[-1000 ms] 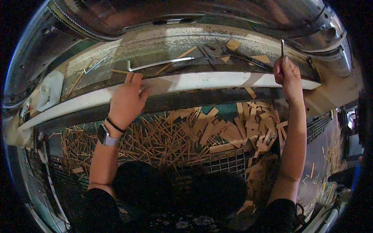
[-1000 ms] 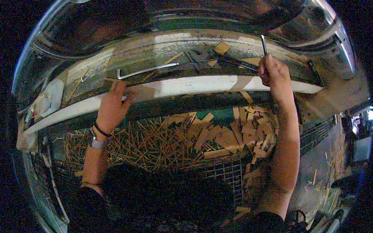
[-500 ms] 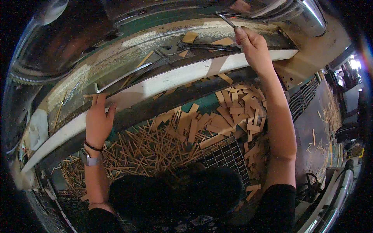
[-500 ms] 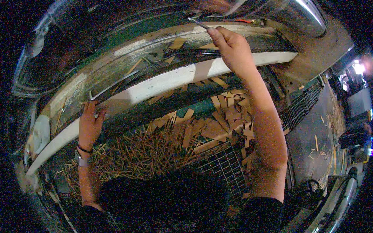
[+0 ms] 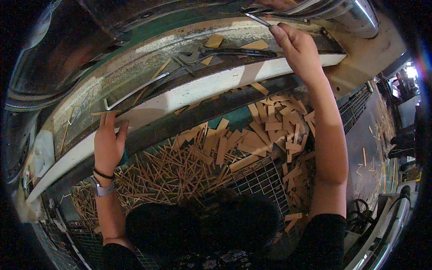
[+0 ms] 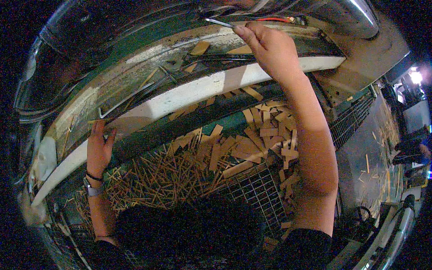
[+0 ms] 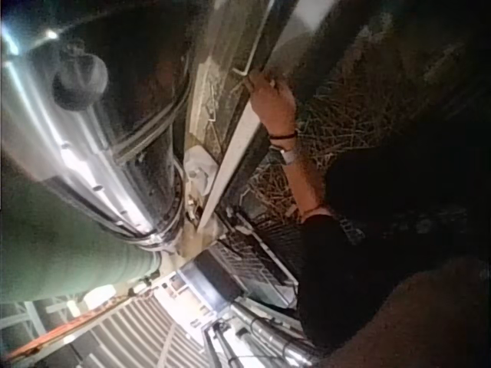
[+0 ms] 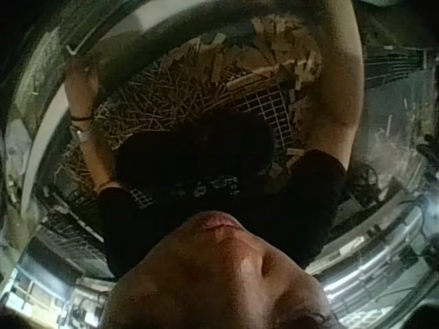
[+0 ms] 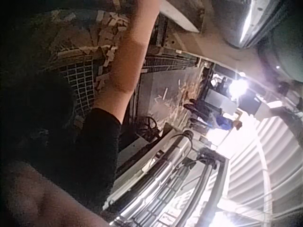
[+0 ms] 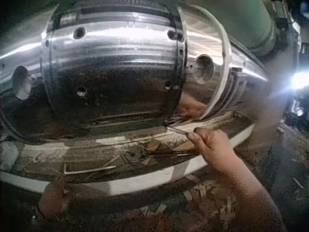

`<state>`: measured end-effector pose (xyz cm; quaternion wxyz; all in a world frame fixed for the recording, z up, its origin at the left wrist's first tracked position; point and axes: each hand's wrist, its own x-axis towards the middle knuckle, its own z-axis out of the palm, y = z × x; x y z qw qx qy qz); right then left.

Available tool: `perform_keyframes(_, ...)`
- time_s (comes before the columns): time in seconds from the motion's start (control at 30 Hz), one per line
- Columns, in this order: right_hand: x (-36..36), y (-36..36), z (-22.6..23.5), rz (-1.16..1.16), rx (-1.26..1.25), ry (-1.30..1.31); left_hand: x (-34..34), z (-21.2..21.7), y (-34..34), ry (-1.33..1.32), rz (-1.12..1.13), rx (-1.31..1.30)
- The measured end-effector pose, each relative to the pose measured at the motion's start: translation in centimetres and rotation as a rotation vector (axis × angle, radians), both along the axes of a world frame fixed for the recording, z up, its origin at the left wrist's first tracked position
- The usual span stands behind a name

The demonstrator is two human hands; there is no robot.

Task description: The person measures a curved metal component on a machine using a tape measure and a caliper. They repeatedly adjust the tools to take measurements at different points along the metal piece.

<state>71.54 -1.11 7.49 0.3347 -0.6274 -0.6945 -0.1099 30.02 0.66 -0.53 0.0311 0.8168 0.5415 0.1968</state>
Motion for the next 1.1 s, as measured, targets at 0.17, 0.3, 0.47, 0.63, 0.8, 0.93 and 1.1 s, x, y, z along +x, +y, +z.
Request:
perform_keyframes(0.17,-0.4,0.0,0.6,-0.09,-0.004,-0.083,-0.2,-0.4,0.1,0.02,0.006,-0.001)
perform_keyframes(0.3,-1.2,-0.1,0.3,-0.108,0.026,-0.063,0.0,-0.7,0.1,-0.011,-0.044,0.136)
perform_keyframes(0.47,-3.3,0.2,-2.9,-0.074,-0.024,0.264,-0.3,-1.1,0.7,-0.007,-0.047,0.127)
perform_keyframes(0.63,-4.1,0.2,-3.3,-0.024,-0.044,0.386,-0.5,-1.3,0.4,0.045,-0.066,0.189)
perform_keyframes(0.8,-3.9,2.1,-8.6,-0.066,0.045,0.224,-0.4,-3.8,1.0,0.123,0.124,0.073)
perform_keyframes(0.93,-2.2,1.4,-7.0,-0.046,0.071,1.161,3.0,-2.1,1.1,0.076,0.109,0.175)
perform_keyframes(1.1,0.0,0.4,-9.1,0.107,0.252,0.769,2.0,-1.0,-1.0,-0.015,0.058,0.09)
